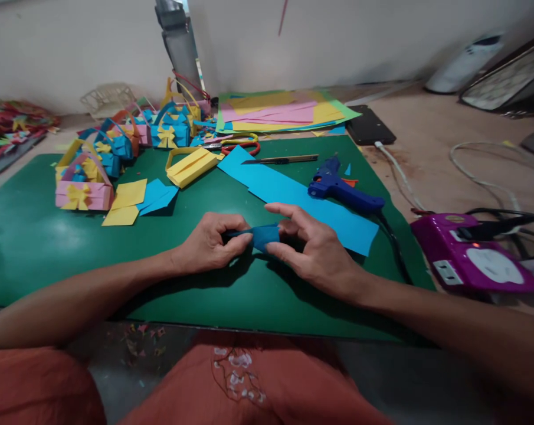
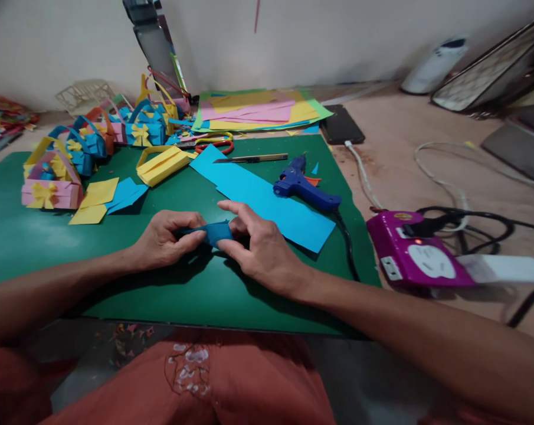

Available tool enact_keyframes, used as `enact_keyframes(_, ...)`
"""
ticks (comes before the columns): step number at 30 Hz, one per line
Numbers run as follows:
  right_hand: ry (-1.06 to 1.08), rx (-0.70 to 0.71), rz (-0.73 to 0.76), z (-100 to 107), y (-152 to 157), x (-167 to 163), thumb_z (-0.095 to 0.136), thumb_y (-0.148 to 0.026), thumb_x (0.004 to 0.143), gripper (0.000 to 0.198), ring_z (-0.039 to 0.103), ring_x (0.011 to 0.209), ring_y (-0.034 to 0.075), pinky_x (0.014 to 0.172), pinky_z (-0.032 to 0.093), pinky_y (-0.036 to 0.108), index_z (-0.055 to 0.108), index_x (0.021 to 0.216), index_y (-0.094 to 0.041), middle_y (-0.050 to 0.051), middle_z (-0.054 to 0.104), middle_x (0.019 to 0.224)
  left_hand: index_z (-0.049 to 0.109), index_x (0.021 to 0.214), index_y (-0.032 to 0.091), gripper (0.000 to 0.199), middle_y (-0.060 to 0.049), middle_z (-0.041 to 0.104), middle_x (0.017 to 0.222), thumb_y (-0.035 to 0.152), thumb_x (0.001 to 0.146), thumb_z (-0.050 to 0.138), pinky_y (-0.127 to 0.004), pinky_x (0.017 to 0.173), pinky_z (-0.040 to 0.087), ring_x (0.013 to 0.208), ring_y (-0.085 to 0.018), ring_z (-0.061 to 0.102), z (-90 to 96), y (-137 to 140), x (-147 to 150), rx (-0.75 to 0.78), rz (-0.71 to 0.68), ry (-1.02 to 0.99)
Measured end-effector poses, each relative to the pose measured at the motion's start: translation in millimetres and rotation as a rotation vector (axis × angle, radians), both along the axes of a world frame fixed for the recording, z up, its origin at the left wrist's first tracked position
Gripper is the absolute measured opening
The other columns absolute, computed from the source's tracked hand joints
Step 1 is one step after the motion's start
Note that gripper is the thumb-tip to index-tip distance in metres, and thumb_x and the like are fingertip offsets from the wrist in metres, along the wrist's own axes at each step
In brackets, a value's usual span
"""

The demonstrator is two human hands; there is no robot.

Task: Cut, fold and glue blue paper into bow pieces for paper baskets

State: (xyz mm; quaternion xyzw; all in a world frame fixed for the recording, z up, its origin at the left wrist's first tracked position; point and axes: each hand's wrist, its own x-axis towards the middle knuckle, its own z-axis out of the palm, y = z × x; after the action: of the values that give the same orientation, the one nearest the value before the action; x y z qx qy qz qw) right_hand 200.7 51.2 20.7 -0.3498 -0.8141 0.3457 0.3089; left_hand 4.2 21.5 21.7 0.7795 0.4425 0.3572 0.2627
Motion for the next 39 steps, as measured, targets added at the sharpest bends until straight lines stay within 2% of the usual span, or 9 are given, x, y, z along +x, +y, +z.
enact_keyframes(2, 0.019, -0.029, -0.018, -0.8, 0.5, -1.2, 0.058, -0.016, 0.077, 0.044, 0.046, 0.059, 0.009, 0.058, 0.039, 0.022, 0.052, 0.121, -0.018, -0.006, 0.047, 0.064, 0.055, 0.065, 0.013, 0.017, 0.004, 0.051, 0.054, 0.019, 0.080, 0.053, -0.016, 0.049, 0.033, 0.050, -0.006, 0.041, 1.5, -0.7, 0.5, -0.077, -0.006, -0.015)
enact_keyframes(6, 0.049, -0.060, -0.015, -0.2, 1.6, -2.9, 0.057, -0.015, 0.077, 0.043, 0.045, 0.058, 0.009, 0.058, 0.039, 0.022, 0.053, 0.119, -0.017, -0.006, 0.046, 0.064, 0.052, 0.062, 0.013, 0.021, 0.006, 0.047, 0.051, 0.023, 0.080, 0.056, -0.016, 0.046, 0.030, 0.048, -0.005, 0.039, 2.1, -2.4, 2.0, -0.203, -0.014, -0.039)
enact_keyframes(12, 0.008, -0.078, 0.020, 2.2, -0.6, -4.2, 0.063, -0.013, 0.071, 0.052, 0.044, 0.056, 0.009, 0.057, 0.038, 0.023, 0.053, 0.121, -0.018, -0.008, 0.042, 0.062, 0.052, 0.060, 0.013, 0.026, 0.005, 0.046, 0.049, 0.028, 0.081, 0.055, -0.017, 0.045, 0.029, 0.047, -0.006, 0.039, 1.3, -6.0, 6.6, -0.277, 0.035, -0.068)
enact_keyframes(20, 0.063, -0.132, -0.011, 1.6, 1.0, -3.6, 0.059, -0.015, 0.075, 0.047, 0.041, 0.056, 0.009, 0.055, 0.038, 0.022, 0.051, 0.121, -0.017, -0.008, 0.040, 0.061, 0.054, 0.058, 0.013, 0.028, 0.006, 0.045, 0.047, 0.031, 0.079, 0.060, -0.016, 0.042, 0.029, 0.045, -0.005, 0.036, 3.2, -4.9, 5.1, -0.282, 0.065, -0.118)
enact_keyframes(25, 0.051, -0.107, -0.047, 1.2, 2.5, -2.7, 0.059, -0.018, 0.076, 0.042, 0.046, 0.060, 0.010, 0.057, 0.041, 0.024, 0.054, 0.118, -0.018, -0.005, 0.047, 0.065, 0.056, 0.060, 0.013, 0.025, 0.005, 0.047, 0.047, 0.028, 0.080, 0.059, -0.016, 0.042, 0.031, 0.044, -0.005, 0.038, 5.0, -2.4, -0.1, -0.265, 0.079, -0.126)
enact_keyframes(30, 0.050, -0.134, -0.051, 3.0, 3.0, -2.7, 0.053, -0.014, 0.078, 0.042, 0.048, 0.057, 0.010, 0.056, 0.040, 0.025, 0.052, 0.120, -0.016, -0.004, 0.050, 0.065, 0.057, 0.061, 0.013, 0.024, 0.004, 0.050, 0.049, 0.027, 0.079, 0.059, -0.016, 0.041, 0.031, 0.043, -0.005, 0.040, 7.0, -0.5, -5.8, -0.266, 0.121, -0.104)
enact_keyframes(39, 0.060, -0.171, -0.046, 3.4, 4.5, -2.8, 0.047, -0.013, 0.082, 0.041, 0.054, 0.056, 0.010, 0.056, 0.042, 0.024, 0.049, 0.122, -0.014, -0.005, 0.054, 0.059, 0.056, 0.064, 0.013, 0.028, 0.001, 0.057, 0.059, 0.029, 0.086, 0.049, -0.018, 0.053, 0.037, 0.055, -0.008, 0.048, 7.0, 2.2, -16.5, -0.227, 0.120, -0.033)
